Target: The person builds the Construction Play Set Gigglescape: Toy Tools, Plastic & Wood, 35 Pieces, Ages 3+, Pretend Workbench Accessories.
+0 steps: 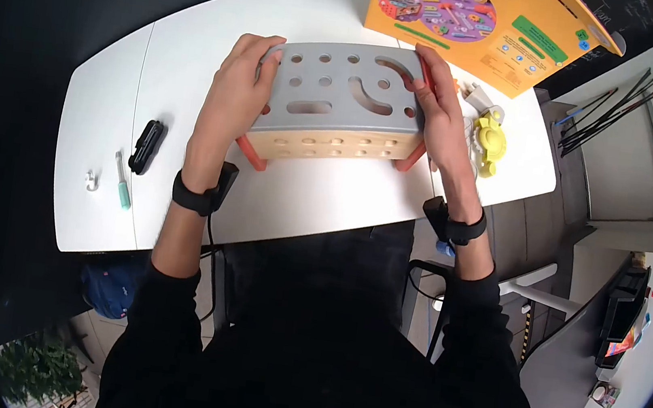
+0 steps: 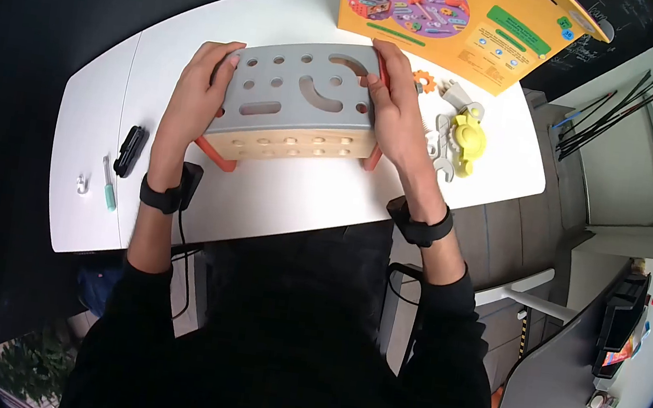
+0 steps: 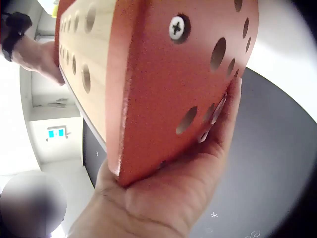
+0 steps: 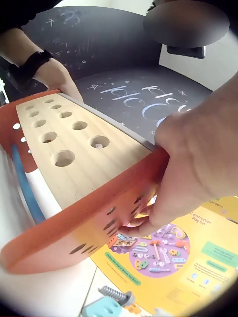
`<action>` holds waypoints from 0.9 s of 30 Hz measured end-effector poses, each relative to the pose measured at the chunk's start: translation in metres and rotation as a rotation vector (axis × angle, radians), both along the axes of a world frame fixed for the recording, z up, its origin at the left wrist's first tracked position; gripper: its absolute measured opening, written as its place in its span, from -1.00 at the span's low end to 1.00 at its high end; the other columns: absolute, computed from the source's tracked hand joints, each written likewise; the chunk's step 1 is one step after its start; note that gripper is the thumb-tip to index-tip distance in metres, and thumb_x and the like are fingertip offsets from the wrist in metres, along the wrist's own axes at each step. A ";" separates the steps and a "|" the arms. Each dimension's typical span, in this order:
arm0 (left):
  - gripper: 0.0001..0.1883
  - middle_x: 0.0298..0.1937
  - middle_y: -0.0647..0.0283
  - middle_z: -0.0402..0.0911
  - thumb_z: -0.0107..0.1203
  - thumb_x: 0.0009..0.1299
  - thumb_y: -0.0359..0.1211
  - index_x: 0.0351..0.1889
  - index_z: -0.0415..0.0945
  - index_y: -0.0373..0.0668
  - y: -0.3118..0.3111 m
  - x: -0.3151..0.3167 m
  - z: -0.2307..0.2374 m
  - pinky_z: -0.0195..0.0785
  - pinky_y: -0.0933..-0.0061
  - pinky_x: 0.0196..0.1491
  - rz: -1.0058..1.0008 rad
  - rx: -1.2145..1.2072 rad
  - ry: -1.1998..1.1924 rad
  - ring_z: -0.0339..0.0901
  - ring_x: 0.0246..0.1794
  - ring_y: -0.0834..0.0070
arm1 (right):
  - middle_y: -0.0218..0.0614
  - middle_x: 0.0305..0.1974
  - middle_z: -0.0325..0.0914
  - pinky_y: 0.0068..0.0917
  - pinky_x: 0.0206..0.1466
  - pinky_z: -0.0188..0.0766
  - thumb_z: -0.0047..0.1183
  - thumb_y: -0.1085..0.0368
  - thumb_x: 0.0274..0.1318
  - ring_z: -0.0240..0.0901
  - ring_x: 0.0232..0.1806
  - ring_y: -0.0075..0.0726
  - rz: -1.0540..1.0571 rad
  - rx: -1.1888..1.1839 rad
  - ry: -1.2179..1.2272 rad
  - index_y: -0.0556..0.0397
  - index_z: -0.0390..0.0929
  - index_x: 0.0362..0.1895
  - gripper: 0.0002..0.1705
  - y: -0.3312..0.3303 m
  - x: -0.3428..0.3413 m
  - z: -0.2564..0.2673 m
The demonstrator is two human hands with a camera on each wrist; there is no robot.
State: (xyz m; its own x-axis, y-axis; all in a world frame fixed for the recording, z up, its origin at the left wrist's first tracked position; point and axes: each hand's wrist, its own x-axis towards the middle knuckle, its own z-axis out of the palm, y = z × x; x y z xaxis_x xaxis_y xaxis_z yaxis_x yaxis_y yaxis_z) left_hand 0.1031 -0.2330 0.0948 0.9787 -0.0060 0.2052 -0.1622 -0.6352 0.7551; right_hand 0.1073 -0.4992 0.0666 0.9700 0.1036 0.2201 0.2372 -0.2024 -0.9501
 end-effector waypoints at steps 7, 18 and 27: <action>-0.69 -0.04 0.24 0.50 -0.10 0.55 -0.31 0.11 0.53 -0.24 0.000 0.006 0.000 0.49 0.52 -0.50 -0.009 -0.011 0.020 0.55 -0.48 0.53 | -0.18 0.31 0.23 -0.40 0.10 0.42 -0.25 0.42 0.39 0.35 0.18 -0.23 -0.032 -0.062 -0.076 0.04 0.21 0.37 -0.52 -0.002 0.004 -0.009; -0.69 -0.09 0.30 0.50 -0.11 0.57 -0.27 0.12 0.54 -0.17 0.004 0.011 -0.002 0.38 0.58 -0.54 -0.065 -0.021 0.018 0.50 -0.35 0.60 | -0.09 0.28 0.24 -0.29 0.35 0.18 -0.21 0.43 0.36 0.23 0.29 -0.06 -0.053 0.055 -0.036 0.10 0.23 0.33 -0.53 0.002 -0.003 -0.008; -0.68 -0.05 0.20 0.50 -0.05 0.54 -0.26 0.10 0.54 -0.25 0.004 0.011 -0.002 0.51 0.52 -0.47 -0.087 -0.045 -0.004 0.57 -0.25 0.46 | -0.04 0.29 0.23 -0.28 0.40 0.13 -0.17 0.41 0.34 0.19 0.35 0.01 -0.063 -0.028 -0.157 0.19 0.24 0.31 -0.53 -0.005 0.005 -0.021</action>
